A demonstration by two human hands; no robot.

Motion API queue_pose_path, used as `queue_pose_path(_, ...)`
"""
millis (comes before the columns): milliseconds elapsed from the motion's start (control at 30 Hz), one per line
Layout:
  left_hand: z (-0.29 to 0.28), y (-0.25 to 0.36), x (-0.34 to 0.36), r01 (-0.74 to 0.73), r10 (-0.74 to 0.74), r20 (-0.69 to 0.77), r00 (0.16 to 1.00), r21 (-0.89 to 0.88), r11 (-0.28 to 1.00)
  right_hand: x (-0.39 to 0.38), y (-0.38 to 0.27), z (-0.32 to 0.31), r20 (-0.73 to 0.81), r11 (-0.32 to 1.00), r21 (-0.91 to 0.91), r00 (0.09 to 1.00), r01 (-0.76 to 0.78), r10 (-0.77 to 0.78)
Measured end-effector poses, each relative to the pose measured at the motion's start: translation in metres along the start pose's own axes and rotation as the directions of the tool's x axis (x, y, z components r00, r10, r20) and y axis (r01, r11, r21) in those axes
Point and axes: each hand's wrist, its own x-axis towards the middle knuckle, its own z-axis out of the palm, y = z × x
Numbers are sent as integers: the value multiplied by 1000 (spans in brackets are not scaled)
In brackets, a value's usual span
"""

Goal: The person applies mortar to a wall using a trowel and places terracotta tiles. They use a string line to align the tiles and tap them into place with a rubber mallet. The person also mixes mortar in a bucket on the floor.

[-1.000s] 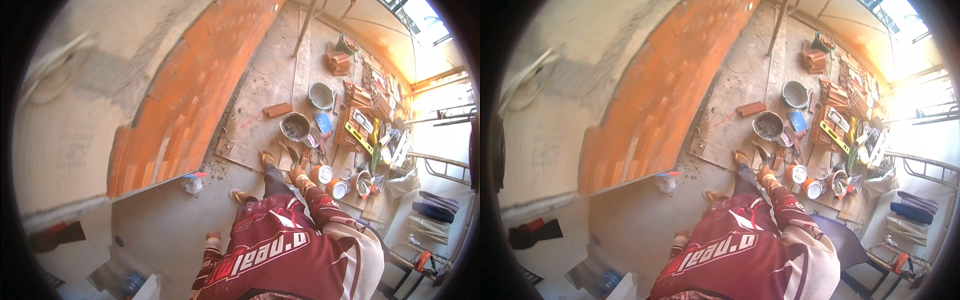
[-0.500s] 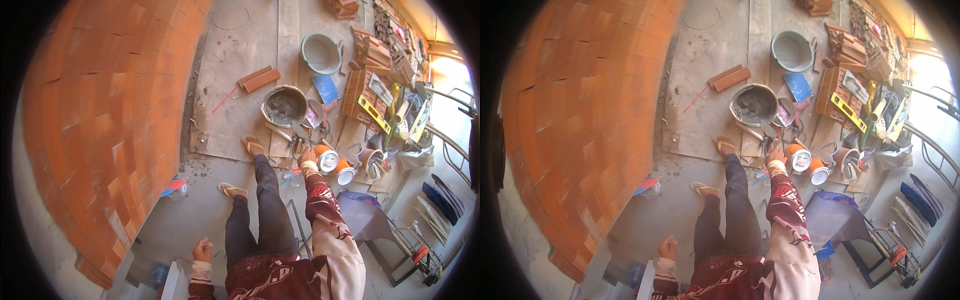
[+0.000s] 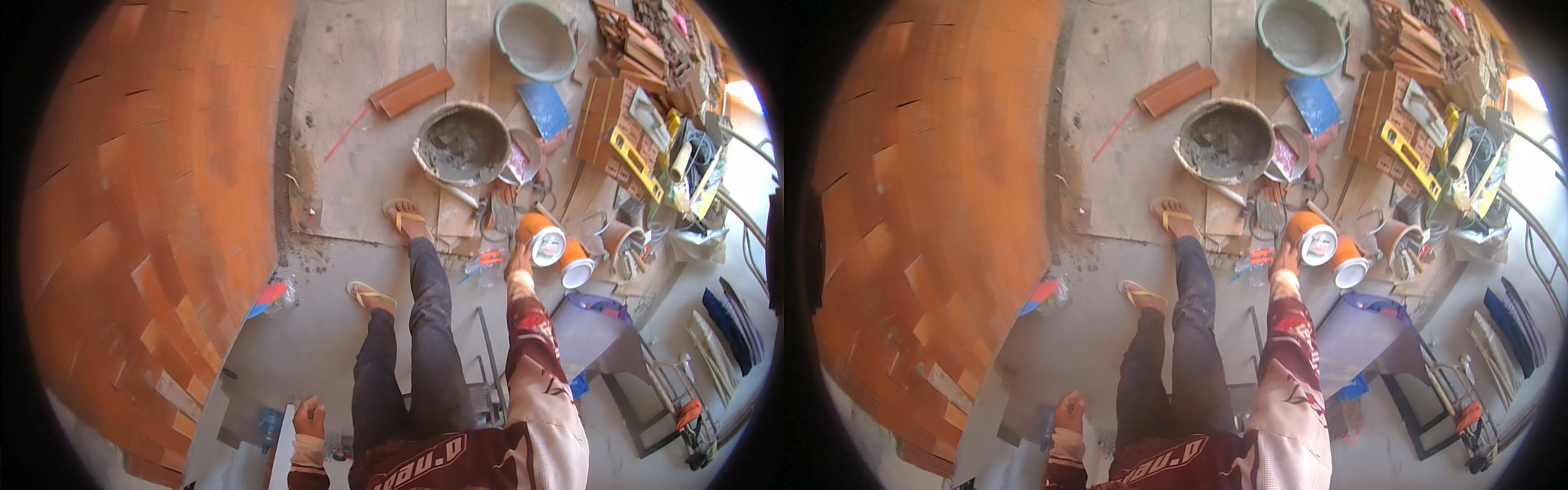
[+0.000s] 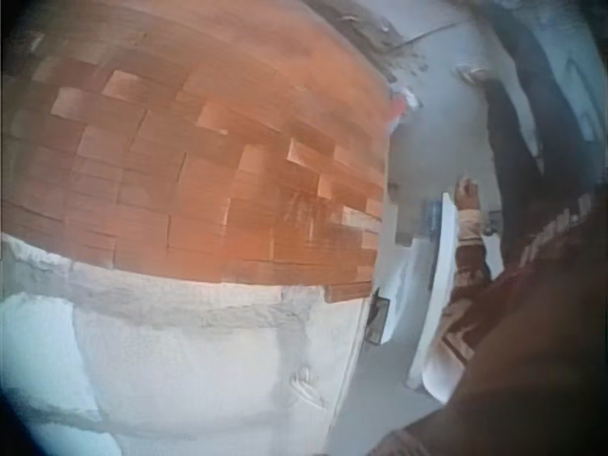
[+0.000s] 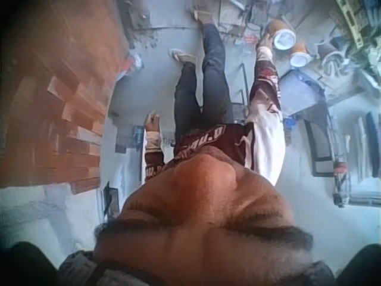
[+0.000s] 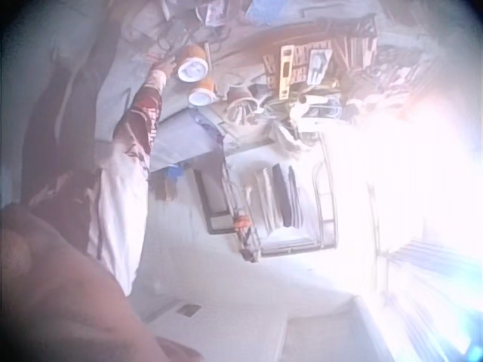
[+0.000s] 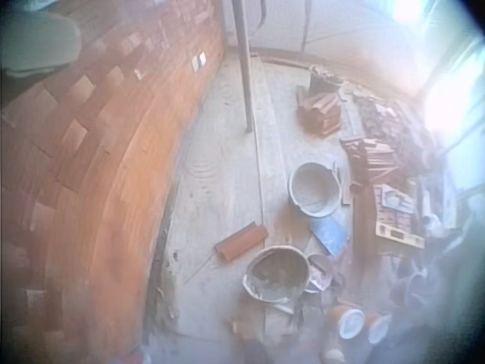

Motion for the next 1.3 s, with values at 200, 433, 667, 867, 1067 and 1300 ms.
queue_pose_path(200,6,27,-30,-66,62,-46,997,-94,993,-98,-51,-118,97,948,191,956,255,-277)
queue_pose_path(433,1,3,-86,-151,106,-229,968,-192,970,-201,-197,-223,130,798,157,789,582,-601)
queue_pose_path(667,38,-98,-101,-64,-93,-404,910,-358,932,-353,-358,-285,138,273,62,263,960,-955)
queue_pose_path(867,102,-206,-71,172,-367,-306,878,-513,841,-525,-458,-317,-10,-314,68,-314,947,-949)
queue_pose_path(1067,219,-334,-47,214,-310,-259,915,-341,915,-678,-496,-320,45,-511,-88,-509,855,-859)
queue_pose_path(1300,210,-318,-59,360,-582,23,813,-806,470,-737,-494,-316,52,-508,-270,-515,818,-856)
